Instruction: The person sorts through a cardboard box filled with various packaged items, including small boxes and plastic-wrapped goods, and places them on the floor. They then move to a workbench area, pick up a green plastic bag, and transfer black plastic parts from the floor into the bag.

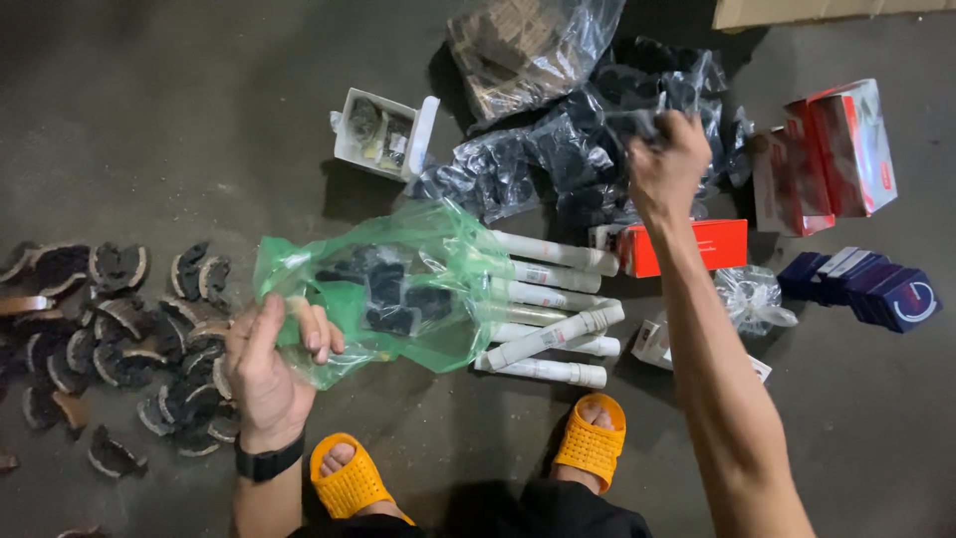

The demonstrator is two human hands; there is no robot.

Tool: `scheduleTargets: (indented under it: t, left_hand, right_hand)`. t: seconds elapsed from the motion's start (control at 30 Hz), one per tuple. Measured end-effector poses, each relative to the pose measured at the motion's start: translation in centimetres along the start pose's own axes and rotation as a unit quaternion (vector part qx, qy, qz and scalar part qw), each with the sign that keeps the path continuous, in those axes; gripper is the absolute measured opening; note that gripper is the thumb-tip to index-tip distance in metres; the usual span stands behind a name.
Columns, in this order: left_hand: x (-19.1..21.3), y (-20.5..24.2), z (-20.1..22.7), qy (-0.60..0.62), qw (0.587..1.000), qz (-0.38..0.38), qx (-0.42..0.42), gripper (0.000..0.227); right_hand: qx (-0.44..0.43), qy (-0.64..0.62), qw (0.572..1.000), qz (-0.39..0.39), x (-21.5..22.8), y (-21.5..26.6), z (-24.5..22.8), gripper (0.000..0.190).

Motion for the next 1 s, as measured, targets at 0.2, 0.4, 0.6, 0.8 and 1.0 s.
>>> scheduleTargets:
  t: [0.2,0.4,0.6,0.8,1.0]
  left_hand:
    - [-0.6,0.0,-0.1,-0.002,1.000,-0.005,0.003,0.040]
    - [-1.0,0.2,0.5,0.023,0.999,0.013,0.018,0.039]
    - [0.5,0.6,-1.2,-0.030,0.999,0.005,0.013,0.036]
    - [-1.3,0.6,0.3,-0.008,1.000,0.022,0.002,0.035]
    - [-0.8,0.2,-0.7,-0.031,0.999,-0.005,-0.011,0.039]
  right_hand:
    - [-0.104,-0.458,0.881,-0.054,5.4,5.9,-13.0,0.014]
    - [0.038,-0.490,0.860,-0.134,1.0,6.9,-16.5,0.036]
    - [-0.019,-0.120,0.987,0.102,-4.6,2.3,-6.1,0.042]
    - [-0.067,0.034,0.987,-0.144,-10.1,4.6,-0.6,0.026]
    - [-0.095,-0.067,0.993,-0.014,-7.5,4.8,-4.4,0.046]
Point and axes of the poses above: each hand's wrist, its own y-axis away from the middle knuckle, its own x-axis out of the back of the hand, z = x × y, the point moved 2 cm from there along -y, towards the middle knuckle, and after that the axes turned 2 degrees about x, right-handed, at the moved point
